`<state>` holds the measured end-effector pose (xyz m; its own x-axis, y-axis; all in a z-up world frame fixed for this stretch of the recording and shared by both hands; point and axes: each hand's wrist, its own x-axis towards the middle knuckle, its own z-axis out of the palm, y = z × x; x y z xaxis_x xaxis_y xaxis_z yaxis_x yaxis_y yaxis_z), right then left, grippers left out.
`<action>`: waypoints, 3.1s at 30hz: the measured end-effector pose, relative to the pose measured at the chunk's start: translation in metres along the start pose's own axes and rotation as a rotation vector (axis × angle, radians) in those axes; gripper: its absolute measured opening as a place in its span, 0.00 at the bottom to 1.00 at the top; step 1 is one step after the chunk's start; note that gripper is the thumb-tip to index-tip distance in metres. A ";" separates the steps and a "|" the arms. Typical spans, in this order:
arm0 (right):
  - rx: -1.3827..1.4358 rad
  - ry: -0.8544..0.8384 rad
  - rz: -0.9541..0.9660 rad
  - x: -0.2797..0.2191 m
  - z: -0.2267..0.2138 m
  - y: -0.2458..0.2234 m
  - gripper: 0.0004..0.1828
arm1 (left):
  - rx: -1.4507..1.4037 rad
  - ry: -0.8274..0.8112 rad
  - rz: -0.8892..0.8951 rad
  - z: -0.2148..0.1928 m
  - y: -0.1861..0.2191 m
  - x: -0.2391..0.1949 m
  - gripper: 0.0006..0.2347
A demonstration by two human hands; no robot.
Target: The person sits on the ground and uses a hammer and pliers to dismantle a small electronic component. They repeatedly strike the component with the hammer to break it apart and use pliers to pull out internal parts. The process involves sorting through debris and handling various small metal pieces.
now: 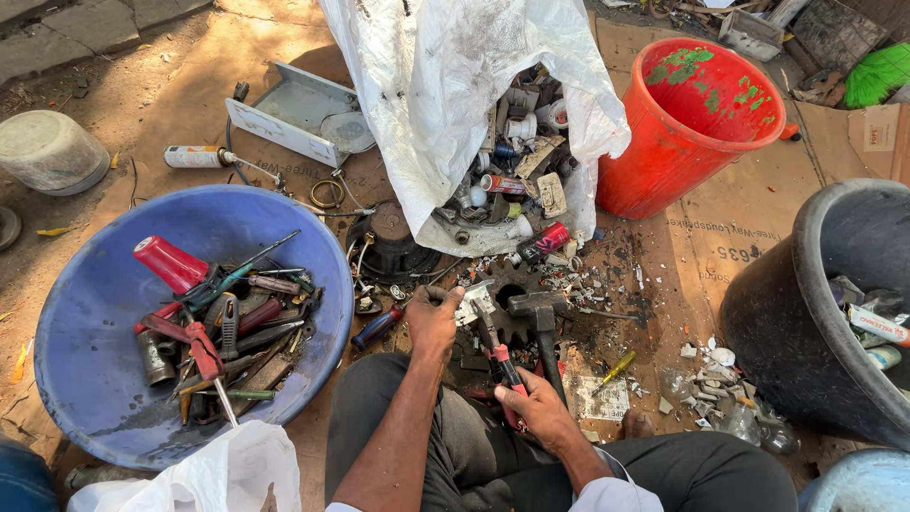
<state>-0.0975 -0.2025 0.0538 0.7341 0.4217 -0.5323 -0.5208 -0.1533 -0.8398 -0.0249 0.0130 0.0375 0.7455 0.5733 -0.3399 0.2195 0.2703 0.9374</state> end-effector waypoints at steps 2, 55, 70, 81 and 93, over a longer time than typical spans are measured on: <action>-0.027 -0.001 -0.042 0.003 0.000 0.002 0.08 | 0.010 -0.007 0.012 0.001 0.000 0.002 0.11; 0.670 -0.408 0.117 -0.040 0.063 -0.016 0.18 | -0.243 -0.133 -0.071 0.012 -0.029 0.022 0.26; -0.273 0.087 0.159 -0.020 0.005 -0.032 0.34 | -0.237 0.172 -0.208 0.005 -0.006 0.023 0.24; -0.337 0.272 0.101 -0.011 -0.004 -0.025 0.30 | -0.218 -0.207 0.089 0.009 -0.013 0.020 0.11; -0.623 0.372 -0.315 0.001 0.000 -0.020 0.31 | -0.715 -0.267 -0.468 0.008 0.023 -0.011 0.11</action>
<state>-0.0861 -0.1995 0.0701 0.9612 0.2189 -0.1679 -0.0048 -0.5952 -0.8036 -0.0231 0.0061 0.0635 0.8194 0.1080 -0.5630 0.1600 0.9000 0.4054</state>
